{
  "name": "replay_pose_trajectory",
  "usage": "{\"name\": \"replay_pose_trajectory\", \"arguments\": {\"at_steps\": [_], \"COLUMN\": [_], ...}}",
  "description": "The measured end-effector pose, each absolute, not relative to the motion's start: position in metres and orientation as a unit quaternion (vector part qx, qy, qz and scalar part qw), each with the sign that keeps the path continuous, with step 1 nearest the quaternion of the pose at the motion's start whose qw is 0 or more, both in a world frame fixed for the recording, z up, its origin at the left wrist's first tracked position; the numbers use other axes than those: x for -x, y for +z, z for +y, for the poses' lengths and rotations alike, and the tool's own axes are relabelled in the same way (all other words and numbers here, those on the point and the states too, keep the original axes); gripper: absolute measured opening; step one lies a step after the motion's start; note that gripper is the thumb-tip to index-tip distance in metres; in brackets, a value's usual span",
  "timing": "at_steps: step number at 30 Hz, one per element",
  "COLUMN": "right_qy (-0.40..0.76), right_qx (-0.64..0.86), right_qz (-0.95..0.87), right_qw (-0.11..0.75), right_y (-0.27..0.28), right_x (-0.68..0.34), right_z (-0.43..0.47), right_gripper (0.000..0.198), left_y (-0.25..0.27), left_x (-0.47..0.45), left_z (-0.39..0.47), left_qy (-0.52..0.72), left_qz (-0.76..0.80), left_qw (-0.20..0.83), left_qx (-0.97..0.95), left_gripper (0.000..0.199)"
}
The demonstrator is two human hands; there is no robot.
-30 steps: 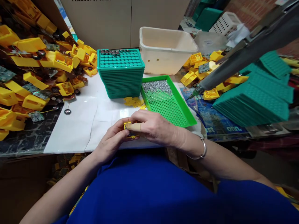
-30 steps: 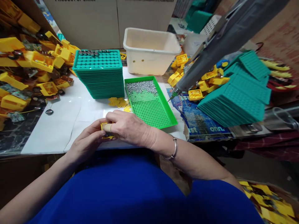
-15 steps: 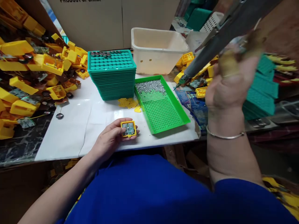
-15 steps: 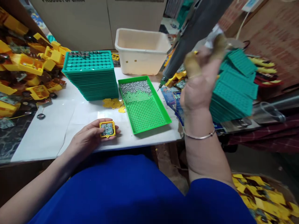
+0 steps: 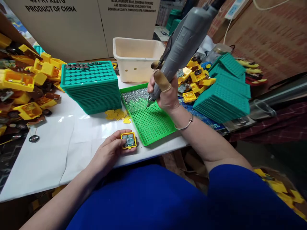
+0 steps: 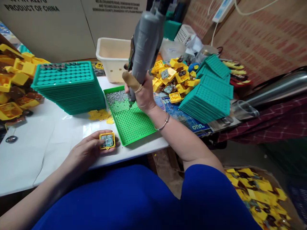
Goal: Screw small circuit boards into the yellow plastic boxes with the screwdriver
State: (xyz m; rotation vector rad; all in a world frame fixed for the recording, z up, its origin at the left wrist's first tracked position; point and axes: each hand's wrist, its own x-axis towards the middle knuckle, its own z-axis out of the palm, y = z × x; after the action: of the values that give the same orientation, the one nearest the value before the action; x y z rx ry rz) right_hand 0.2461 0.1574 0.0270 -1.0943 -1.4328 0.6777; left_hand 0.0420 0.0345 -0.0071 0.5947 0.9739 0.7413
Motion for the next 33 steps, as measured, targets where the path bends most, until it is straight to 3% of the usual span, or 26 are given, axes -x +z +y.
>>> {"name": "replay_pose_trajectory", "arguments": {"at_steps": [6, 33], "right_qy": [0.302, 0.259], "right_qx": [0.44, 0.43], "right_qz": [-0.587, -0.617], "right_qw": [0.609, 0.606], "right_y": [0.011, 0.011], "right_x": [-0.238, -0.238], "right_z": [0.169, 0.167], "right_gripper": [0.053, 0.045], "left_y": [-0.006, -0.007], "left_x": [-0.042, -0.042], "left_z": [0.035, 0.033], "left_qy": [0.339, 0.354], "left_qz": [0.453, 0.435], "left_qw": [0.779, 0.783], "left_qx": [-0.271, -0.269], "left_gripper": [0.041, 0.038]}}
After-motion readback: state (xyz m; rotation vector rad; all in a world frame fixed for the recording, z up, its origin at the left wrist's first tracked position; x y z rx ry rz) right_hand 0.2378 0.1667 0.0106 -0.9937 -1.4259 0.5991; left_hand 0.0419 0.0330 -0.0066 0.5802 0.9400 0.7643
